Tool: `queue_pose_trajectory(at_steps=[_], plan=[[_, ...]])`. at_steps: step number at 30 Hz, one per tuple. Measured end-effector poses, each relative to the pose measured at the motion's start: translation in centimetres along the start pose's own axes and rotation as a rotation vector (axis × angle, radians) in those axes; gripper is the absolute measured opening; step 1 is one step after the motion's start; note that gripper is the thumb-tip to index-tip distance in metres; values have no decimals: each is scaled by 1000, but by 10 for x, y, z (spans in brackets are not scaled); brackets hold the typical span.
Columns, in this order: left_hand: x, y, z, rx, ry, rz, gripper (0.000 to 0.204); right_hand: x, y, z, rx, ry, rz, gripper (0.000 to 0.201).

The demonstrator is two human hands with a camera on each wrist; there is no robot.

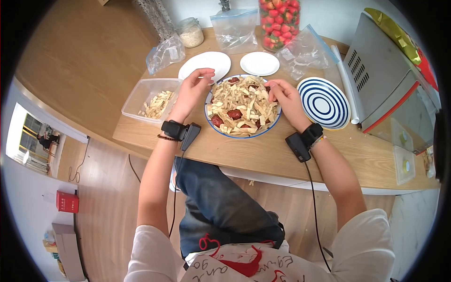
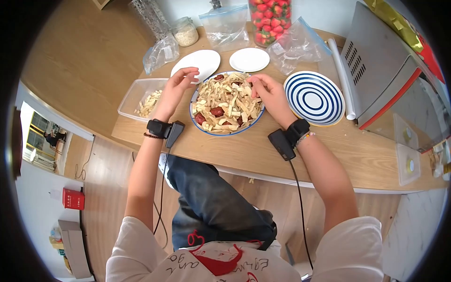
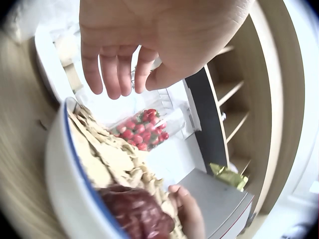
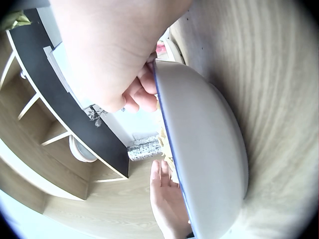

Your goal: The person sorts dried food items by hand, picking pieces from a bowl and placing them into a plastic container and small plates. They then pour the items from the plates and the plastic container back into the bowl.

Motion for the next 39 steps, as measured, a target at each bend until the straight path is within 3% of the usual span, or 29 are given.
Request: queue_pose_trajectory(at_steps=[4, 6, 10, 14, 15, 18, 22, 26, 30, 31, 34, 39], plan=[[-13, -9, -22, 118, 459, -100, 31, 0, 0, 3, 31, 53, 4, 19], [-13, -14, -21, 105, 592, -72, 34, 0, 0, -1, 117, 206, 38, 18], [-9, -17, -37, 61, 834, -57, 38, 3, -2, 3, 92, 206, 33, 16], [2, -19, -44, -64, 958, -40, 34, -9, 1, -16, 188, 482, -55, 26], [1, -19, -47, -30, 1031, -17, 33, -15, 4, -23, 131, 498, -117, 38], [-8, -16, -58, 57, 1180, -56, 33, -28, 10, -36, 290, 731, -125, 48], [-5, -18, -64, 88, 1396, -44, 32, -28, 8, -36, 190, 745, -166, 55], [-5, -17, -66, 109, 1456, -52, 32, -23, 5, -29, 61, 622, -72, 51], [-4, -16, -66, 120, 1489, -54, 32, -30, 5, -44, 277, 950, 70, 53], [-4, -16, -66, 122, 1491, -57, 32, -30, 5, -45, 323, 1026, 55, 55], [-3, -16, -67, 143, 1491, -37, 31, -26, 6, -41, 183, 1053, -9, 53], [-4, -15, -67, 145, 1485, -30, 30, -24, 9, -53, 139, 953, -185, 44]])
Point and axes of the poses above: each hand's wrist, its own y-axis away from the middle knuckle, its own x-axis out of the back of the hand, z = x × y, the point moved 5 cm from there along -y, towards the middle knuckle, and after that the axes turned 1 degree about -x, right-handed, at the moved point
